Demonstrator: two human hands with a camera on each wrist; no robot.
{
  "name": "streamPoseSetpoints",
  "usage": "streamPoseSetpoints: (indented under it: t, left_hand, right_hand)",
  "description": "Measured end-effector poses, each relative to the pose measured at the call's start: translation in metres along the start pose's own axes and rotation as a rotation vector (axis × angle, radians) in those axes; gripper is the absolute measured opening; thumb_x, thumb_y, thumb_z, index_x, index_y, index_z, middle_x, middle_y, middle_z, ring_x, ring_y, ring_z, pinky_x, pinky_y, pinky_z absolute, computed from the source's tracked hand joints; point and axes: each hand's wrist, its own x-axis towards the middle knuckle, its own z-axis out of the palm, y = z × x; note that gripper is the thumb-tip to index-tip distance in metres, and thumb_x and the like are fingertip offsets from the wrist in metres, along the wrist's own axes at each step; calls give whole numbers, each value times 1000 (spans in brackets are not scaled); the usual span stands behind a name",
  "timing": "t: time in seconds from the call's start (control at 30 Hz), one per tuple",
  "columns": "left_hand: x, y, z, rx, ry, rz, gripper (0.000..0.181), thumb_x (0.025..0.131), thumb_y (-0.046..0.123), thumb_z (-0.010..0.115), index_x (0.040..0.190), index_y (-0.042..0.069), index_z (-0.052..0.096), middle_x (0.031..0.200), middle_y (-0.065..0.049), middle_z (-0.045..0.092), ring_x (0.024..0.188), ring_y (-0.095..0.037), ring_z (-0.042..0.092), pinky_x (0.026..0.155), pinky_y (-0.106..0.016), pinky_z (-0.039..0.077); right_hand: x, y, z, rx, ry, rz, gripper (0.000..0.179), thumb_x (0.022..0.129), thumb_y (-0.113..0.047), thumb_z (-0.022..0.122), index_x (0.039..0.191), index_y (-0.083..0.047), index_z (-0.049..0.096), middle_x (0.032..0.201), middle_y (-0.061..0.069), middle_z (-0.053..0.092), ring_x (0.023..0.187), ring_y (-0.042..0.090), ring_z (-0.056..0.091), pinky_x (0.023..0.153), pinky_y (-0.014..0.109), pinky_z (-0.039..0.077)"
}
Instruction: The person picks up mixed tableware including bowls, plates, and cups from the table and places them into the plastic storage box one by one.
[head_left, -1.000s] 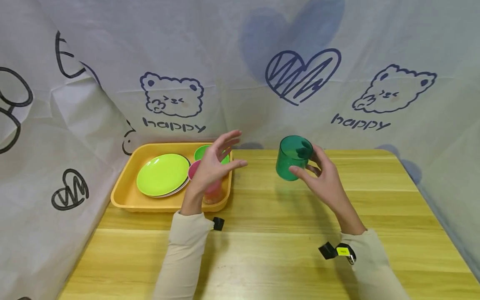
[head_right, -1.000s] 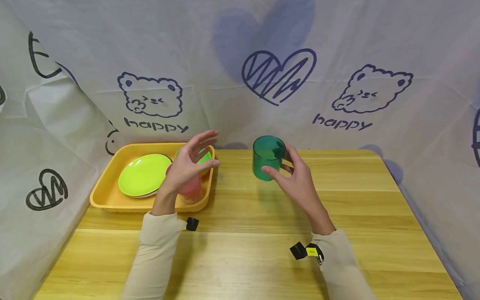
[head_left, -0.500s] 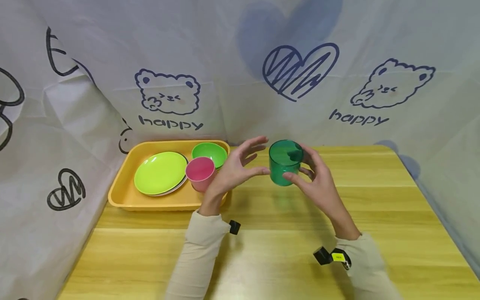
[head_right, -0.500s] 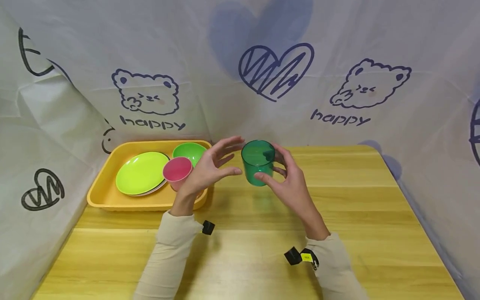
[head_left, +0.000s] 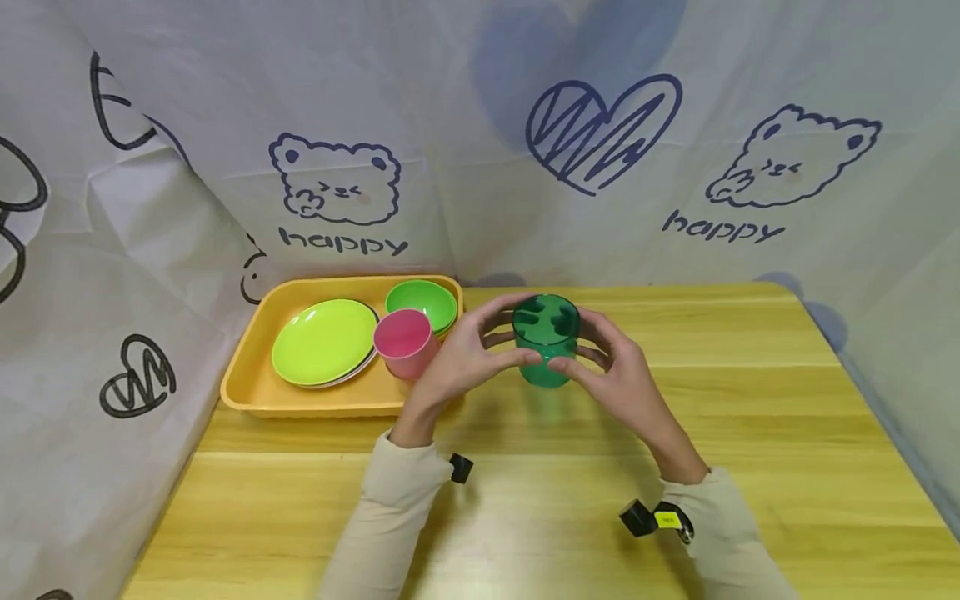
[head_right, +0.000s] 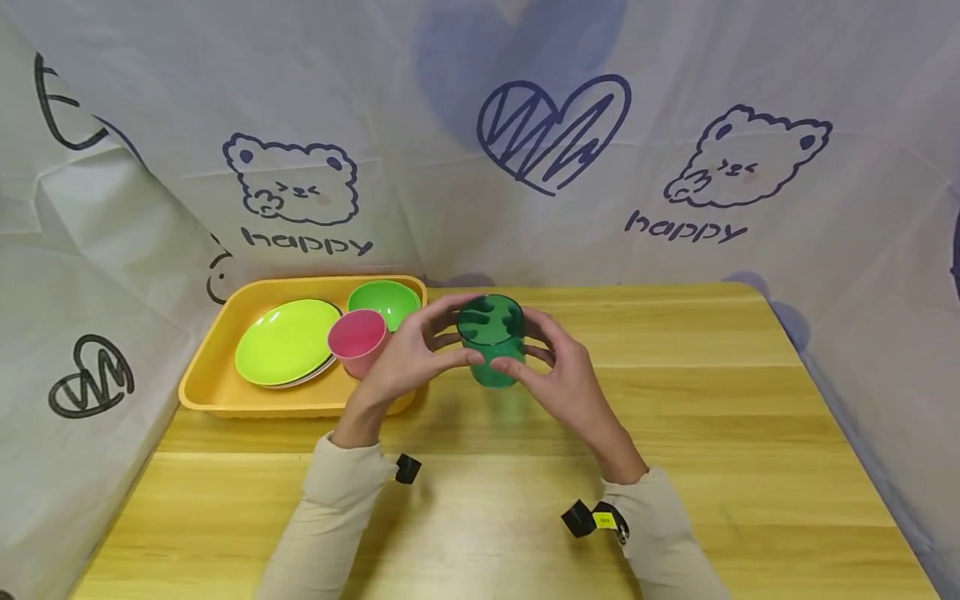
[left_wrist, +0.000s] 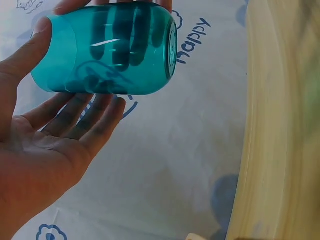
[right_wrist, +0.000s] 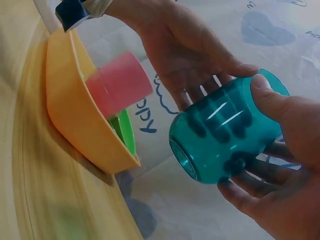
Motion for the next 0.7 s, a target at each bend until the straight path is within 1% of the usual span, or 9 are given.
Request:
streamPoseSetpoints:
  t: [0.13,0.23,0.3,0.4,0.5,0.6,0.7]
  left_hand:
    - [-1,7,-4,1,-6,-10,66,87,4,81,147,7,53,140,-8,57,126,-26,60,107,-42,50]
    - [-3,12,-10,6,-1,-13,66,88,4,80,147,7,52,142,-9,54,125,-28,60,106,-41,52]
    - [-6,17,-18,14,21,-11,66,88,3,80,148,7,51,142,-11,54,124,-31,61,105,-42,52]
    - [-14,23,-34,60,85,-10,72,89,4,79,153,11,46,145,-10,52,126,-30,59,106,-42,51]
    - [-25,28,-54,124,163,-1,75,89,6,79,155,13,43,145,-12,52,128,-28,57,108,-43,49]
    - [-37,29,-74,171,236,-8,74,89,8,79,154,13,44,144,-11,53,130,-27,55,109,-42,48]
    - [-47,27,-90,199,304,-18,71,89,9,78,152,12,46,142,-10,54,132,-25,53,111,-41,46]
  right_hand:
    - [3,-2,0,0,-23,-12,62,91,-1,77,147,-5,51,141,13,57,130,29,56,103,29,52]
    - [6,-2,-2,-39,-46,-37,62,93,-3,75,149,-7,49,141,12,58,130,29,56,103,35,52]
    - [7,-1,-6,-79,-60,-63,60,95,-4,73,150,-7,48,140,13,59,129,29,57,103,40,53]
    - [8,3,-15,-170,-58,-108,55,97,-5,71,148,-7,50,138,14,61,127,28,58,103,45,52]
    - [8,11,-28,-280,-31,-145,50,98,-8,70,145,-9,54,138,11,62,127,26,59,104,47,52]
    - [6,23,-43,-401,-3,-164,49,98,-12,71,145,-9,55,142,8,61,129,26,58,104,49,51]
    - [1,34,-60,-508,12,-164,50,100,-16,69,147,-7,53,145,10,58,133,31,54,107,55,47]
